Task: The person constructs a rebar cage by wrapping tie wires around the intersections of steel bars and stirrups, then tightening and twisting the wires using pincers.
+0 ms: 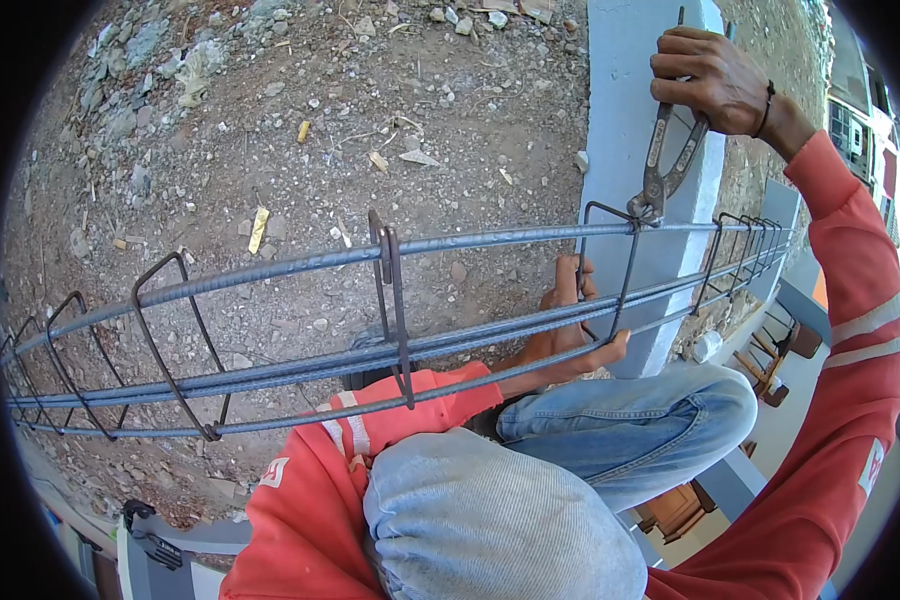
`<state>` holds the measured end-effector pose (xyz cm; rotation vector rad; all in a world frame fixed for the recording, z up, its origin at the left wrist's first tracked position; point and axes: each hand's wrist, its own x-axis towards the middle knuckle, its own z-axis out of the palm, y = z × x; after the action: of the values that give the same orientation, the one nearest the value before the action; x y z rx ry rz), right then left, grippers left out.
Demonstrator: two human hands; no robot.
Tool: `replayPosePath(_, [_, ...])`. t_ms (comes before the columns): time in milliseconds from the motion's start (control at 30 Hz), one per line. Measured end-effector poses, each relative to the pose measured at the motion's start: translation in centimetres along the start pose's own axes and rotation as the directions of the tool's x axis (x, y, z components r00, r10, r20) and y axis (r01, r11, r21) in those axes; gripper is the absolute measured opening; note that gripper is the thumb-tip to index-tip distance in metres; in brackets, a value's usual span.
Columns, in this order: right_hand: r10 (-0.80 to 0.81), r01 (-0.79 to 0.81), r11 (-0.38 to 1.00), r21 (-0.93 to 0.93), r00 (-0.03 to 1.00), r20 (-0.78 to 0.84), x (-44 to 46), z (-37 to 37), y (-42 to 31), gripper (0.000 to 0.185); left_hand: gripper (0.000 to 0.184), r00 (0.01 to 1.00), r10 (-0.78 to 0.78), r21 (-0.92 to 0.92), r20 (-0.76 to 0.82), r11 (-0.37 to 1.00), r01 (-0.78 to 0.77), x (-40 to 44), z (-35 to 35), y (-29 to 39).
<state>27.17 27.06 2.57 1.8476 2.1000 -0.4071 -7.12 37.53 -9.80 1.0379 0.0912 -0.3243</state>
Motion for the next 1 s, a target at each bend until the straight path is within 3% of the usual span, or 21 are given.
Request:
replayPosePath(67, [0.103, -0.119, 0.992, 0.046, 0.960, 0.261, -0.3, -0.1, -0.3, 0.017, 0.080, 1.000, 0.009, 0.004, 0.000, 1.000, -0.009, -0.1, 0.0, -0.4])
replayPosePath(133, [0.097, -0.109, 0.993, 0.041, 0.969, 0.226, -0.1, -1.2, -0.7, 0.017, 0.079, 1.000, 0.008, 0.011, 0.002, 1.000, -0.008, 0.0, 0.1, -0.4])
replayPosePath(200, [0.150, -0.140, 0.987, -0.076, 0.976, 0.160, 0.0, -2.2, -1.3, 0.016, 0.079, 1.000, 0.022, 0.031, 0.009, 0.999, -0.023, 0.0, 0.0, -0.4])
replayPosePath(333, [0.124, -0.070, 0.973, -0.220, 0.963, 0.240, 0.6, -4.7, -0.9, 0.023, 0.080, 1.000, 0.001, 0.034, 0.031, 0.999, -0.002, 0.0, -0.2, 0.1])
replayPosePath(533, [0.186, -0.125, 0.962, -0.242, 0.951, 0.249, -0.1, -2.4, -1.1, 0.012, 0.081, 1.000, 0.024, 0.046, 0.011, 0.999, -0.024, 0.0, 0.0, -0.1])
replayPosePath(767, [0.170, -0.128, 0.971, -0.203, 0.964, 0.203, -0.7, -2.6, -1.8, 0.014, 0.083, 0.998, 0.057, 0.044, 0.011, 0.997, -0.057, 0.1, 0.2, -0.6])
replayPosePath(867, [0.152, -0.135, 0.986, -0.102, 0.972, 0.178, -0.9, -2.0, -1.4, 0.014, 0.081, 0.999, 0.038, 0.037, -0.003, 0.999, -0.038, 0.1, 0.1, -0.3])
replayPosePath(933, [0.194, -0.218, 0.974, 0.057, 0.939, 0.283, -0.9, -1.6, -1.3, 0.018, 0.080, 1.000, -0.008, 0.031, 0.004, 0.999, 0.008, 0.0, 0.1, -0.2])
replayPosePath(1000, [0.192, -0.215, 0.974, 0.070, 0.950, 0.248, -0.4, -1.1, -1.4, 0.018, 0.080, 1.000, 0.010, 0.011, -0.005, 1.000, -0.010, -0.1, 0.1, 0.0])
